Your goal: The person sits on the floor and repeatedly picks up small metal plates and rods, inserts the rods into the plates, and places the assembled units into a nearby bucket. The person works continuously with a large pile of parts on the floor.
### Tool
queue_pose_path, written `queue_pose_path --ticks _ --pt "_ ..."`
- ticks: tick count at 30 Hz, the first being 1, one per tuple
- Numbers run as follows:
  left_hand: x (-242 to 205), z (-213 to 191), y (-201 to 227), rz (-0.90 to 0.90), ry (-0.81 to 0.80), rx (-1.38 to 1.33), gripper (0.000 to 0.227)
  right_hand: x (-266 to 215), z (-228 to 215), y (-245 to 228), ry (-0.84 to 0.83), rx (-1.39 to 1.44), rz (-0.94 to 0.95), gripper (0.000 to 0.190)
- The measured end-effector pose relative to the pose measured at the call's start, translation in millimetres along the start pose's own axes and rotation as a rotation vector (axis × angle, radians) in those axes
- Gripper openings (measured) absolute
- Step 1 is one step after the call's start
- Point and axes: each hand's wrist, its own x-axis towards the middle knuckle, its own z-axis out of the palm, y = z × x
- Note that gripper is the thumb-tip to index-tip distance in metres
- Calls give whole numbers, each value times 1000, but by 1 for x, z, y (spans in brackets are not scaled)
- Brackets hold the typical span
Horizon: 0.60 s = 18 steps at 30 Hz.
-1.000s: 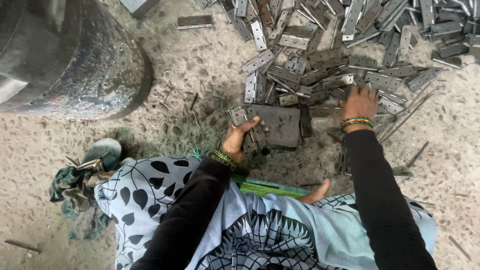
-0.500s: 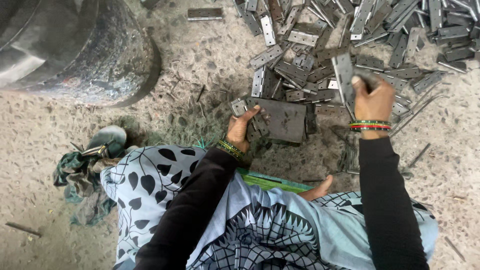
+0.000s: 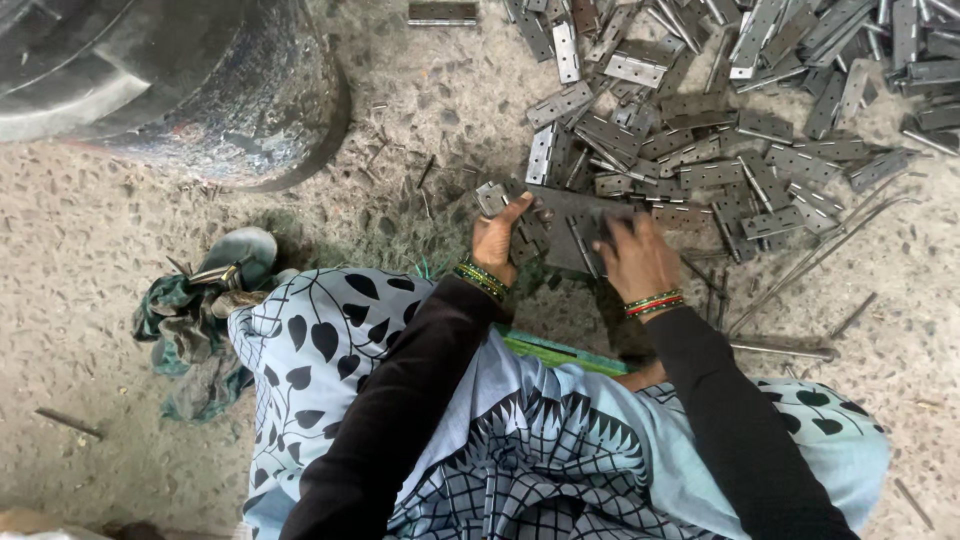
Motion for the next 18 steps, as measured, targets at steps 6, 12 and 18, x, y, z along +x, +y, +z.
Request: queue_pose_path --ticks 6,12,18 --pt "4 -1 -4 29 -15 70 22 -8 26 -4 -61 19 59 59" --pt "1 1 0 -1 0 169 25 6 46 27 -32 419 307 28" --pt "4 4 2 -7 -28 156 25 0 2 19 102 1074 318 49"
